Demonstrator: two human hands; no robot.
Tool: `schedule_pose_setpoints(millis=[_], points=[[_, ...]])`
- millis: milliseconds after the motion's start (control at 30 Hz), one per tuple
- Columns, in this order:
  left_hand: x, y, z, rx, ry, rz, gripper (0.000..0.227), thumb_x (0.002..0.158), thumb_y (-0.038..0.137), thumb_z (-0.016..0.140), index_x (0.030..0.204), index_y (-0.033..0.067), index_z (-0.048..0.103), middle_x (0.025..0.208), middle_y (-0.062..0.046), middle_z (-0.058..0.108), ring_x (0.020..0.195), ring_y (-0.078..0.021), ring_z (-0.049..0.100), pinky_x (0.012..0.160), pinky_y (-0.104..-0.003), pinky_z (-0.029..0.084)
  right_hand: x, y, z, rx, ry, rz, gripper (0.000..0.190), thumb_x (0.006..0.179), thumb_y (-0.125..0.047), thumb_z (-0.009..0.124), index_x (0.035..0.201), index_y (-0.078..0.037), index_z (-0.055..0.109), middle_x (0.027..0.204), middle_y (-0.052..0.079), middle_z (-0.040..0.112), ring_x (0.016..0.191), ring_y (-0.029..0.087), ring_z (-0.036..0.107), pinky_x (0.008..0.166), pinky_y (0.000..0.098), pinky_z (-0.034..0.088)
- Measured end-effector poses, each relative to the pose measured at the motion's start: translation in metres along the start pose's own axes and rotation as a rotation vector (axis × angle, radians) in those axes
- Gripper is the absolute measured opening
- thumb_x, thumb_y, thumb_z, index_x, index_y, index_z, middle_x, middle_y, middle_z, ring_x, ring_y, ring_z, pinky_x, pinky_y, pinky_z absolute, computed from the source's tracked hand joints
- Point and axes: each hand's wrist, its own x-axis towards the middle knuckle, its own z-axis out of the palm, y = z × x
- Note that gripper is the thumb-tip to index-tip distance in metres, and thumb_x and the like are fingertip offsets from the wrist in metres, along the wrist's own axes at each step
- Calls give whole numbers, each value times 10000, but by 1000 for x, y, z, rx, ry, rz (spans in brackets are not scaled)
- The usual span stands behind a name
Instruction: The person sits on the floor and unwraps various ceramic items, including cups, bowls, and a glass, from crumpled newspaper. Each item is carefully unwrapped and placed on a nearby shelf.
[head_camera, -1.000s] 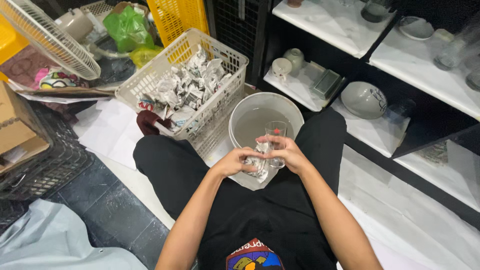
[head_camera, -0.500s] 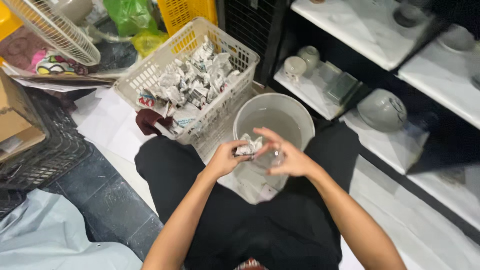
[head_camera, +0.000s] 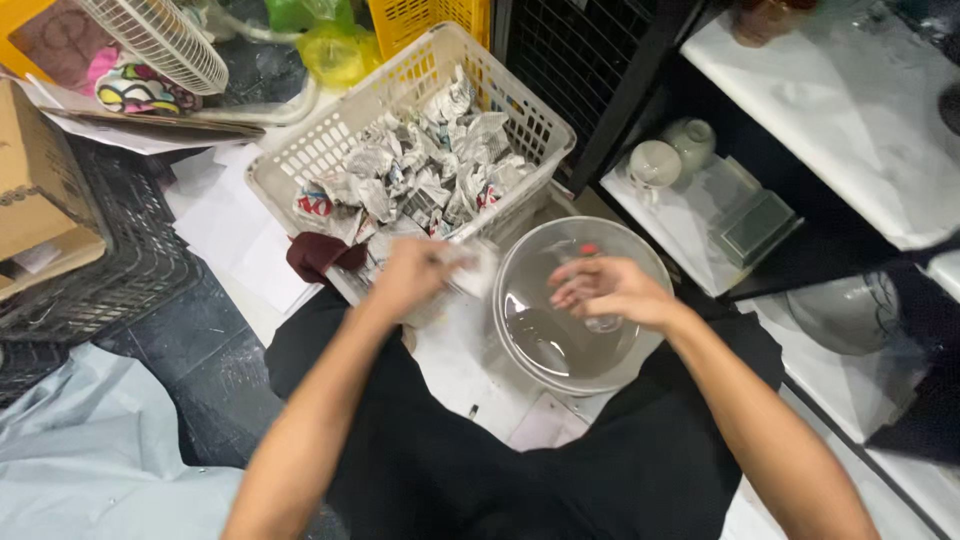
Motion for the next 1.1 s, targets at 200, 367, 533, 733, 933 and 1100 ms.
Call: schedule_pose_setpoints(millis=[200, 367, 533, 733, 933, 1100], points=[[32, -84, -75, 633, 427, -153, 337, 765, 132, 711, 1082, 127, 825, 904, -214, 749, 831, -374, 716, 734, -457, 557, 16, 8, -6, 230, 124, -101, 447, 809, 10, 750, 1217, 59, 575, 1113, 151, 694, 1004, 263, 752, 892, 403, 636], [63, -166, -75, 1191, 325, -363, 197, 780, 233, 731, 928, 137, 818, 1101, -196, 736, 1014, -370, 716, 829, -465, 563, 34, 17, 3, 95, 202, 44, 561, 888, -44, 757, 1353, -13, 446, 892, 137, 631, 745, 229, 674, 694, 353, 565], [86, -238, -81, 1046, 98, -633, 201, 907, 148, 658, 1042, 56, 774, 1143, -204, 757, 1068, -376, 731, 878, -494, 576, 43, 25, -4, 241, 210, -30, 647, 909, -100, 707, 1409, -97, 296, 1122, 108, 579, 873, 187, 693, 758, 335, 597], [97, -242, -50, 782, -11, -617, 254, 889, 183, 672, 1043, 5, 769, 1138, -279, 723, 1095, -432, 701, 941, -513, 559, 45, 30, 0, 32, 357, -171, 626, 915, -75, 750, 1445, -60, 417, 1272, 89, 574, 1090, 165, 620, 909, 319, 549], [81, -112, -36, 744, 103, -527, 351, 876, 245, 721, 1143, 18, 740, 1132, -271, 700, 1063, -447, 665, 906, -540, 527, 36, 21, -4, -224, 570, -373, 705, 852, -131, 848, 1470, -56, 518, 1293, 72, 681, 1220, 159, 637, 1054, 327, 495], [52, 6, 26, 447, 400, 244, 296, 923, 197, 743, 1182, 57, 711, 1160, -180, 702, 1091, -376, 655, 958, -507, 517, 19, 8, 2, -342, 722, -395, 726, 813, -159, 883, 1454, -61, 559, 1284, 59, 730, 1156, 144, 634, 1014, 323, 474]])
